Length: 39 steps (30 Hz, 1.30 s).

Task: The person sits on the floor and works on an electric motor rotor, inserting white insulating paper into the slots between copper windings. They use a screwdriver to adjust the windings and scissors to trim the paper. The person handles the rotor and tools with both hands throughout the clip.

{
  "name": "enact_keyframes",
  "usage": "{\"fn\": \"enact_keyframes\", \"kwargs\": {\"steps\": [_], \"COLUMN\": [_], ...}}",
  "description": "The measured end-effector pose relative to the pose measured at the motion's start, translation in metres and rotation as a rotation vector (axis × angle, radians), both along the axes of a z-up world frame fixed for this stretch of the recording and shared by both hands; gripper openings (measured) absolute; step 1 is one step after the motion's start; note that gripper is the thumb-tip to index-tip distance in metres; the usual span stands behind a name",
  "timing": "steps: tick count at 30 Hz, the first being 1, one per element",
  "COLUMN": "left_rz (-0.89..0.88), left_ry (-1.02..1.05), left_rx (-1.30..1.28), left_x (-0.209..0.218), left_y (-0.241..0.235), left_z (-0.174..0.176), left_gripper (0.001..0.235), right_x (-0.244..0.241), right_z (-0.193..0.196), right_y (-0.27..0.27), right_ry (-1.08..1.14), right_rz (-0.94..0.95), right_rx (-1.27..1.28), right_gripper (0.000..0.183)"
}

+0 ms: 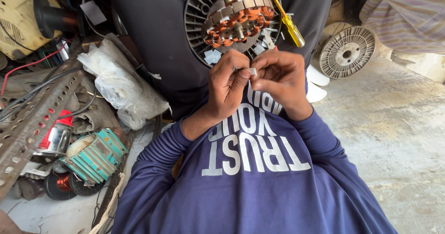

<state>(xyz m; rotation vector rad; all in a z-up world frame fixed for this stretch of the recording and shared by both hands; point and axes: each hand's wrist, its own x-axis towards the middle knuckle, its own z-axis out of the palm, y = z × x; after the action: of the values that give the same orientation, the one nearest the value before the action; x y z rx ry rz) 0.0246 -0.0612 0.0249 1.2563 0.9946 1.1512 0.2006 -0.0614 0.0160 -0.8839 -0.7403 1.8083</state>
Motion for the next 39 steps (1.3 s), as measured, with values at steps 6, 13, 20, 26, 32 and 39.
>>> {"fn": "enact_keyframes", "kwargs": {"steps": [6,13,20,26,32,39], "left_rz": [-0.01,-0.161,-0.031,-0.108,-0.206,-0.131], "left_ry": [0.031,0.112,0.292,0.222,-0.329,-0.16], "left_rx": [0.061,0.081,0.289,0.071,-0.269,-0.153], "left_x": [-0.012,-0.026,-0.022,-0.022,-0.015,-0.011], "left_y": [0.001,0.016,0.011,0.008,0.004,0.0], "left_z": [-0.002,0.011,0.02,0.014,0.002,0.0], "left_gripper": [0.027,0.023,0.012,0.012,0.02,0.02], "right_x": [-0.007,-0.002,-0.004,-0.004,-0.002,0.006], "right_z": [0.023,0.056,0.063,0.049,0.029,0.018], "right_y": [0.004,0.019,0.023,0.011,0.008,0.004], "right_ry": [-0.27,-0.751,-0.805,-0.507,-0.317,-0.347], "right_rz": [0.047,0.085,0.088,0.056,-0.025,0.034], "right_rx": [0.141,0.532,0.552,0.293,0.155,0.226], "right_gripper": [0.009,0.016,0.013,0.021,0.011,0.012]}}
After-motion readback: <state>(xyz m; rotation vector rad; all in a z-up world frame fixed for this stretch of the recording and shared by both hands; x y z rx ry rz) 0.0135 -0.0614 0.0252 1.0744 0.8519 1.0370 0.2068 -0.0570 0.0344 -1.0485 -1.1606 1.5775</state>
